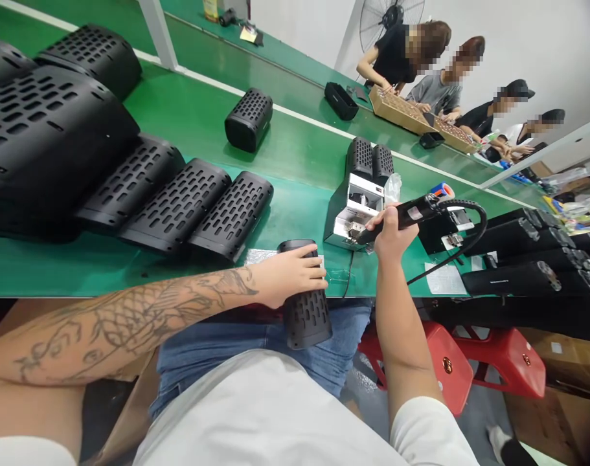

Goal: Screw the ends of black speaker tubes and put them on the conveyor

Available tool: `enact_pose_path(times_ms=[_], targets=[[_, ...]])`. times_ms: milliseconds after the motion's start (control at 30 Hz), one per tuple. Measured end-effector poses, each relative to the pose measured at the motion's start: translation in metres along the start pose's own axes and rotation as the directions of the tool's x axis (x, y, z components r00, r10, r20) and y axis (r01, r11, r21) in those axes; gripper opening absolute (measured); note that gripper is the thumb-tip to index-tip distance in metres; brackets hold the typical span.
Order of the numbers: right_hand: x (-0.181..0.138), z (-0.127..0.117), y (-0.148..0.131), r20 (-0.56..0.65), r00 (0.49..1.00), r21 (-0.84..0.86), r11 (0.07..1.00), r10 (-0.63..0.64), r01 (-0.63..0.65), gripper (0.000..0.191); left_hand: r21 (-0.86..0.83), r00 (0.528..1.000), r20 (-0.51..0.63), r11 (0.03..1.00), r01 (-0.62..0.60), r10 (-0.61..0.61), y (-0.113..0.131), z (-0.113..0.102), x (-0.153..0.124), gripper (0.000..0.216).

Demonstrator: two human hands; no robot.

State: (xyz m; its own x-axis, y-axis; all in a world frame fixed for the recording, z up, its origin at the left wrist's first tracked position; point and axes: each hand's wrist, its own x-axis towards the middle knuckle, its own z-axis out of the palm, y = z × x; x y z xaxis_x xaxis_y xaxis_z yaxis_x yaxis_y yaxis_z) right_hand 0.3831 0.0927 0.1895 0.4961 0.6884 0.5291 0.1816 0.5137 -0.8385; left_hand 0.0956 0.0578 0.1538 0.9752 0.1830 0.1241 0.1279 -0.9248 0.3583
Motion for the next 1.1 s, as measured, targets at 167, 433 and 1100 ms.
enact_pose_path(times_ms=[167, 433, 1100], targets=[[-0.02, -0.012, -0.052, 0.014, 0.996, 0.2, 0.976, -0.09, 0.085, 0.041, 0.337, 0.946, -0.074, 0.885, 0.322, -0.317, 0.019, 0.0, 0.002, 0.091], [-0.073, -0.023, -0.104, 0.319, 0.931, 0.302, 0.95, -0.178, 0.079, 0.032, 0.285, 0.688, -0.071, 0.646, 0.708, -0.723, 0.048, 0.002, -0.011, 0.108], [-0.098, -0.001, -0.078, 0.479, 0.878, 0.253, 0.96, -0.015, -0.121, 0.036, 0.23, 0.682, -0.07, 0.654, 0.721, -0.728, 0.048, 0.001, -0.011, 0.107]])
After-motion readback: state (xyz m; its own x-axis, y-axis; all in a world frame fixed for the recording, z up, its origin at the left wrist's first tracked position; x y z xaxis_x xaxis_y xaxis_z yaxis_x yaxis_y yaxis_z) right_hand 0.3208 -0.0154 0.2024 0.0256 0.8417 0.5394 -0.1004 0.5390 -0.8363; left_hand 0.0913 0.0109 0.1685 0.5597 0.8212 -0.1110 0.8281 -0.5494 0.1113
